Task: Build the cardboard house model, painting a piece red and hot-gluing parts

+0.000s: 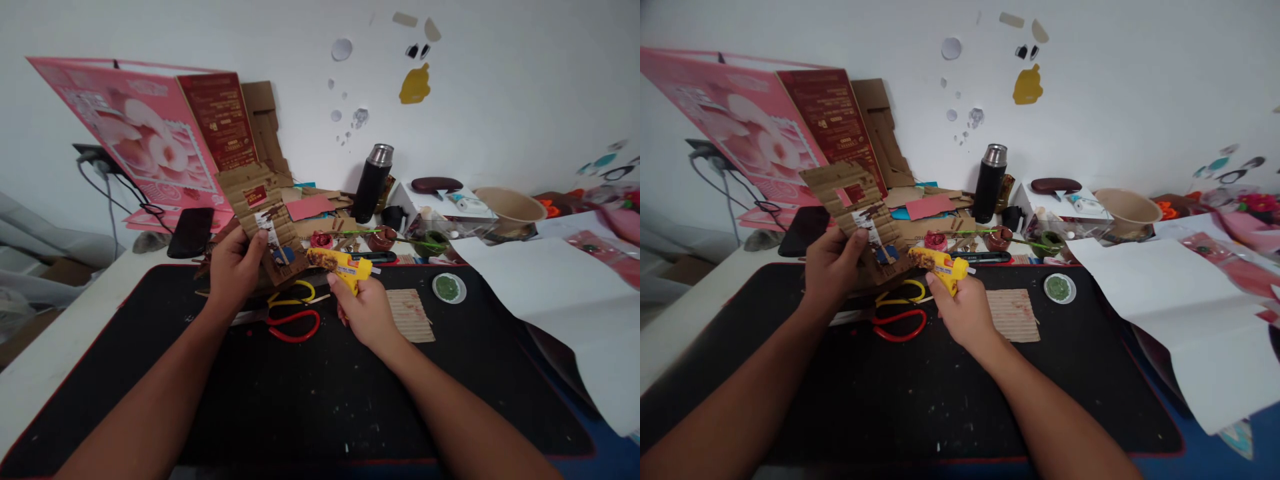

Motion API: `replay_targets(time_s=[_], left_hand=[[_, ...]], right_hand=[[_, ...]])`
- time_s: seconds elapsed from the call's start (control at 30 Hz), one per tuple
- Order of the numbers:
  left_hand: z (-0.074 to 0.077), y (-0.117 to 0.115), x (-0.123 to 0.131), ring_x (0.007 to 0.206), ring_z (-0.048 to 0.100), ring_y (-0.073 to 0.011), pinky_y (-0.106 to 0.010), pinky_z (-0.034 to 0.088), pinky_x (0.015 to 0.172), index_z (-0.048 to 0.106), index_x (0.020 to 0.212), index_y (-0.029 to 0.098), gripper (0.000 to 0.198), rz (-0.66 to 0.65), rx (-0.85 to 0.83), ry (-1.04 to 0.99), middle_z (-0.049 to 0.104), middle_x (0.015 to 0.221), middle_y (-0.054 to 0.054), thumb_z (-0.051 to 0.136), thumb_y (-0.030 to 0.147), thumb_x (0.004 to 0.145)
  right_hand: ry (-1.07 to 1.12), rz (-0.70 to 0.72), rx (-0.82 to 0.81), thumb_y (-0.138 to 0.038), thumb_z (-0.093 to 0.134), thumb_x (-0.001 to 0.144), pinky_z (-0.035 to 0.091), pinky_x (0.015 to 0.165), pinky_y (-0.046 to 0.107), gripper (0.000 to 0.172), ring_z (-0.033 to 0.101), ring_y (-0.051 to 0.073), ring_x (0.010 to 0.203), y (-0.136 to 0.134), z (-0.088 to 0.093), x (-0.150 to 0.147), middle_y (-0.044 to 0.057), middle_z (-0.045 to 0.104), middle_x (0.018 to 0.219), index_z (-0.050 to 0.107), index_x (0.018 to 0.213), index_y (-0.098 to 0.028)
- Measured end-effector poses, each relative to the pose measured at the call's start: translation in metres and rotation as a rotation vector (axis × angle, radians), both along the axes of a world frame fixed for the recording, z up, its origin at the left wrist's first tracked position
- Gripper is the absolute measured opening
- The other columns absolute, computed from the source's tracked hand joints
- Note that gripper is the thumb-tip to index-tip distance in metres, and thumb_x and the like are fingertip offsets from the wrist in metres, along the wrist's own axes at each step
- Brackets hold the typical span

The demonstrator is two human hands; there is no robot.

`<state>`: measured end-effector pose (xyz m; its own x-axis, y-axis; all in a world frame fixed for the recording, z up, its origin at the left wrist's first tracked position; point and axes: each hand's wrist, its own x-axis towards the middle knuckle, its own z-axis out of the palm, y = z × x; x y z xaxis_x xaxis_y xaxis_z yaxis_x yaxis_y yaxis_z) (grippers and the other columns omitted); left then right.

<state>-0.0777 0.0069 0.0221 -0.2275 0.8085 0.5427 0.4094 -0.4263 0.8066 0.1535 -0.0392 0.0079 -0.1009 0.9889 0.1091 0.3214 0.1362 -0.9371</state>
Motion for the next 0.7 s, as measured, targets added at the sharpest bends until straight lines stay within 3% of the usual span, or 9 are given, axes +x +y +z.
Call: replay_targets(time_s=[0.47,0.7], left_hand=[[-0.0007,-0.0018,0.0004,0.074,0.066,-0.0189,-0.029,0.052,0.064,0.076,0.093,0.022,0.023,-0.020,0.009,0.061,0.076,0.083,-0.003,0.064,0.041,0.098],[0.0008,-0.0022,0.0017,0.076,0.066,-0.0193,-0.029,0.053,0.066,0.076,0.093,0.021,0.024,-0.002,0.011,0.067,0.077,0.084,-0.003,0.063,0.040,0.098]], right_hand=[[-0.033,0.027,0.066,-0.058,0.058,0.099,0.042,0.049,0.025,0.051,0.060,0.017,0.049,-0.0018,0.0010,-0.0012,-0.001,0.053,0.043,0.054,0.060,-0.025],[-0.025,-0.008,0.027,-0.062,0.059,0.098,0.041,0.047,0.026,0.052,0.056,0.016,0.043,-0.0010,-0.0001,-0.0007,-0.002,0.053,0.042,0.054,0.061,-0.025]])
